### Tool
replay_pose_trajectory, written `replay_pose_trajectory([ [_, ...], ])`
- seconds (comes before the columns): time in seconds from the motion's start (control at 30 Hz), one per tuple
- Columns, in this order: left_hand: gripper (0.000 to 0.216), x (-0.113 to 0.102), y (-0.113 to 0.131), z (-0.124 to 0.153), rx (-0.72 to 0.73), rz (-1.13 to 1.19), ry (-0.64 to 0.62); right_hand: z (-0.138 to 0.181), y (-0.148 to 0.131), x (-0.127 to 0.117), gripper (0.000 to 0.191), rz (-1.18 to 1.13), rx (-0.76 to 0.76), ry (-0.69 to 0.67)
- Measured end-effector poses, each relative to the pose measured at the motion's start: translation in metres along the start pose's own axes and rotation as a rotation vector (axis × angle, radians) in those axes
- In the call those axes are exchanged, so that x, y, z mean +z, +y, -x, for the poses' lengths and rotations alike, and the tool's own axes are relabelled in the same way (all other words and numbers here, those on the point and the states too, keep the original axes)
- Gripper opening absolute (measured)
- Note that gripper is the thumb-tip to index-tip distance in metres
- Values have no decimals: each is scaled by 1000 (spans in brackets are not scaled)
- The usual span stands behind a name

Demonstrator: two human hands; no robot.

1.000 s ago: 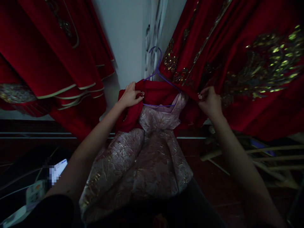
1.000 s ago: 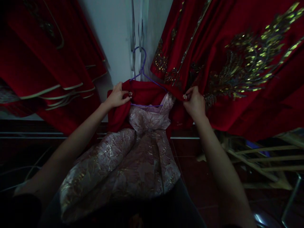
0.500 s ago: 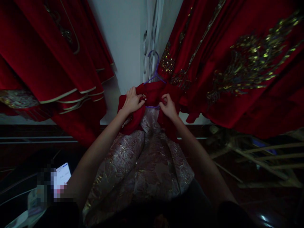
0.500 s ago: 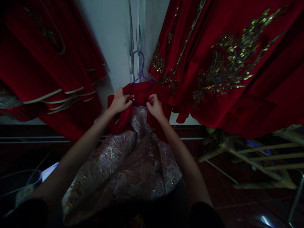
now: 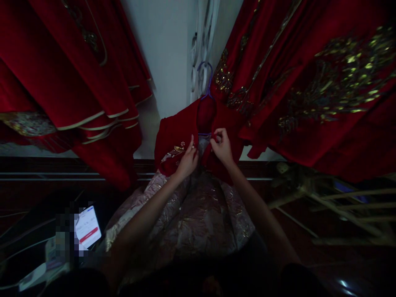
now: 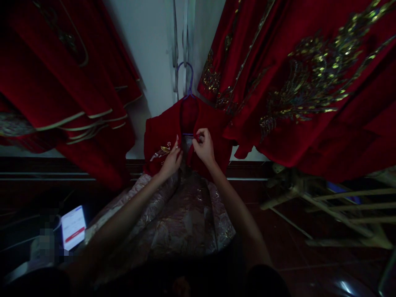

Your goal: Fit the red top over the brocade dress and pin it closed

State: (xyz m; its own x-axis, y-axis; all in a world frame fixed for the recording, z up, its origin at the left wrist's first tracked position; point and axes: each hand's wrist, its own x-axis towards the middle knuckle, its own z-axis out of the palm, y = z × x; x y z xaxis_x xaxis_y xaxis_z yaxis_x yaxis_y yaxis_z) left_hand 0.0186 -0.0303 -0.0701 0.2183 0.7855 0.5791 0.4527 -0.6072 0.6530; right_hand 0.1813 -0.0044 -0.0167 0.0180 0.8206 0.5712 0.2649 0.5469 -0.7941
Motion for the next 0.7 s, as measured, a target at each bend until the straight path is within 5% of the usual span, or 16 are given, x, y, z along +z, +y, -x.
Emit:
replay_pose_trajectory([
  [0.1, 19, 14, 13, 6, -74, 29, 154, 3, 2, 5, 26, -78, 36, -21],
  [0.23, 11, 6, 23, -15, -178, 72, 345, 7, -6, 11, 25, -88, 27, -79],
  [0.53, 24, 6, 31, -21, -285, 454, 454, 12, -18, 22, 25, -199, -57, -59],
  [0.7, 23, 1, 29, -18, -247, 455, 334, 15, -22, 23, 30, -218, -28, -114],
])
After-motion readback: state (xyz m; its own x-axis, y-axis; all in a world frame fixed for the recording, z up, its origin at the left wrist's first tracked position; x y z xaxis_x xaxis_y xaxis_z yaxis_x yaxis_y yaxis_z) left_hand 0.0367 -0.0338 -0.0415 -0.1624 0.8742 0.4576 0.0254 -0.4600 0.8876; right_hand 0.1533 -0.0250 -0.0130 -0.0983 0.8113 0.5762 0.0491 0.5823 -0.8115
